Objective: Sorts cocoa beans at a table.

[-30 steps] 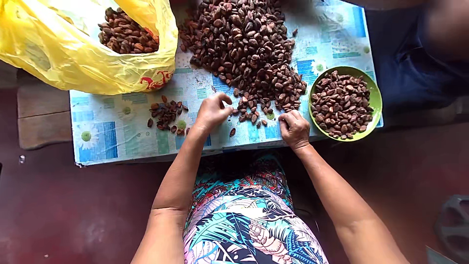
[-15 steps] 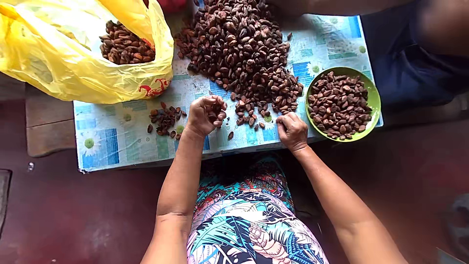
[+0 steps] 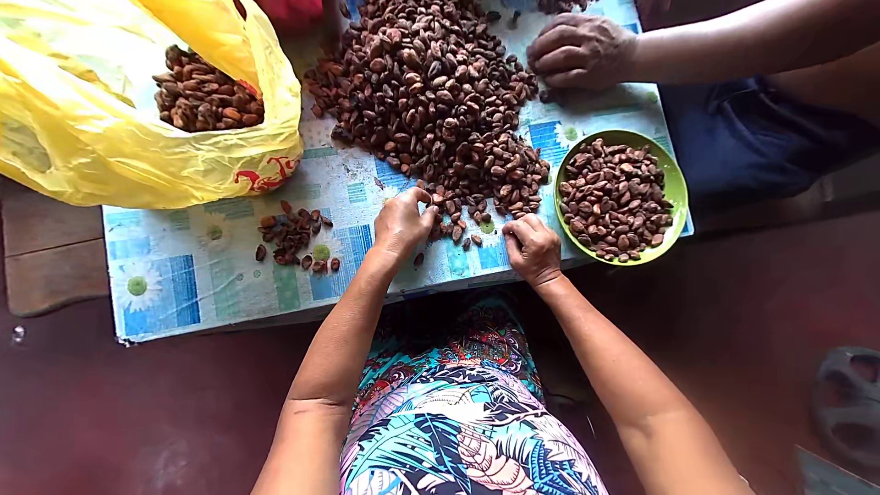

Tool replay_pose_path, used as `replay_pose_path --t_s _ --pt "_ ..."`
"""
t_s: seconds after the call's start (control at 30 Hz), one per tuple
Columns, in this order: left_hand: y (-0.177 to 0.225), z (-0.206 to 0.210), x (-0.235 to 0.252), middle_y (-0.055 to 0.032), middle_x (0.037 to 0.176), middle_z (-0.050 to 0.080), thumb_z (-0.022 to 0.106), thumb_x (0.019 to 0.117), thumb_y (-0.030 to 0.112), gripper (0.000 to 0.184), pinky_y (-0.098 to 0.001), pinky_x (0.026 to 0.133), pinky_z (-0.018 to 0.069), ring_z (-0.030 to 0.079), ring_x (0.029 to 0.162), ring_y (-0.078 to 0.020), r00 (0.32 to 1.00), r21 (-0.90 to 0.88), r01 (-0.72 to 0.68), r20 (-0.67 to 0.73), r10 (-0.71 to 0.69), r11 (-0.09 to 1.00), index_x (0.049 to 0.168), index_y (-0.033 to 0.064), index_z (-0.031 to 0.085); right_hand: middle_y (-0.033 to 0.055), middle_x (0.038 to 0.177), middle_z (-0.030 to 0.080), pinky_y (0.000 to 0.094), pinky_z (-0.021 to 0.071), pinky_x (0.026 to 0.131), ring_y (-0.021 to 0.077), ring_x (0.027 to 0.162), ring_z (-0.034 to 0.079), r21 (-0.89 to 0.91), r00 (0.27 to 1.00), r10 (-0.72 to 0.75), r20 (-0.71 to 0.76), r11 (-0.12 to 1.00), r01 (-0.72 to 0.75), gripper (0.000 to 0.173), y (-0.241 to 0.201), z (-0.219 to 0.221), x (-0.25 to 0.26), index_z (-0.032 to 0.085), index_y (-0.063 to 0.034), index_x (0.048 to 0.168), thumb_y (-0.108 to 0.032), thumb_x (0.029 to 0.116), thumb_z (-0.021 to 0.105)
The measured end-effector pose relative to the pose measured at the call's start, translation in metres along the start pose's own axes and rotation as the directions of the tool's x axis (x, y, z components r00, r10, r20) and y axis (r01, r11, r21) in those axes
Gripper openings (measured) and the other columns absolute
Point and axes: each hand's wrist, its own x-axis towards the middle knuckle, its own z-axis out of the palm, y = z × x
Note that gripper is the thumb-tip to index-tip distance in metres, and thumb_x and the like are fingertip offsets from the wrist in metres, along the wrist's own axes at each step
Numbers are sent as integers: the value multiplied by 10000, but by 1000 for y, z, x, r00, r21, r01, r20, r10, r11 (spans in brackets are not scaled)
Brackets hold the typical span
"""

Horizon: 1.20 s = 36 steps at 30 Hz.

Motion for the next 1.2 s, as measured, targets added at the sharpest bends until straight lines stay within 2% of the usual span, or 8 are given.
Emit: replay_pose_path --t_s 0.2,0.37,0.67,0.8,0.9,1.03,1.1,1.2 --pt "-6 -2 7 -224 1013 717 559 1021 123 246 -581 901 513 690 953 -369 999 -62 -25 -42 22 998 1153 -21 709 190 872 711 481 547 662 357 813 709 20 1000 7 9 1000 -7 193 -1 0 0 755 -11 923 -67 921 570" --pt "-23 -9 1 -121 866 671 547 1037 130 232 -400 742 483 567 713 -178 986 -213 -66 -163 31 975 1131 -4 712 191 872 708 476 542 655 359 803 705 14 1000 -1 1 1000 1 198 0 0 0 754 -12 918 -70 924 564" --pt "-1 -15 -5 -265 1115 696 633 1011 208 292 -680 908 491 667 1071 -464 999 161 -13 37 7 987 1194 -12 688 195 883 712 472 547 661 357 811 709 7 1000 4 -1 1000 -4 192 -1 0 0 756 -9 924 -63 916 571" --pt "-17 -18 -9 -113 817 660 666 990 164 208 -408 691 505 588 690 -205 996 -187 -42 -82 27 981 1104 -3 712 193 874 706 480 540 652 357 804 704 9 1000 13 5 1000 -13 192 0 -1 -1 755 -7 922 -64 921 571" --pt "-32 -28 -20 85 572 469 543 1016 85 117 -144 407 337 373 426 16 999 -867 26 37 13 498 933 120 617 192 872 703 476 546 663 358 805 702 16 1000 7 9 1000 -8 196 0 -1 0 754 -7 927 -68 926 568" --pt "-52 -27 -19 57 710 623 537 899 227 159 -140 431 414 543 512 -12 944 -977 123 61 324 -173 761 216 616 198 875 705 481 549 656 360 799 706 21 1000 8 0 1000 -8 198 1 0 0 755 -6 927 -66 920 566" --pt "-50 -26 -16 -3 802 687 443 926 230 258 -146 424 431 598 548 -45 945 -959 161 81 318 -233 772 178 643 202 871 704 486 550 653 361 789 705 23 1000 9 2 1000 -9 192 1 0 -1 755 -4 927 -67 923 573" --pt "-34 -33 -12 39 713 642 275 1043 190 427 -124 385 373 523 477 -9 977 -985 172 168 135 -17 751 180 587 198 866 699 482 543 647 359 783 699 15 1000 11 -2 1000 -10 196 1 0 -1 756 -7 926 -73 927 571"
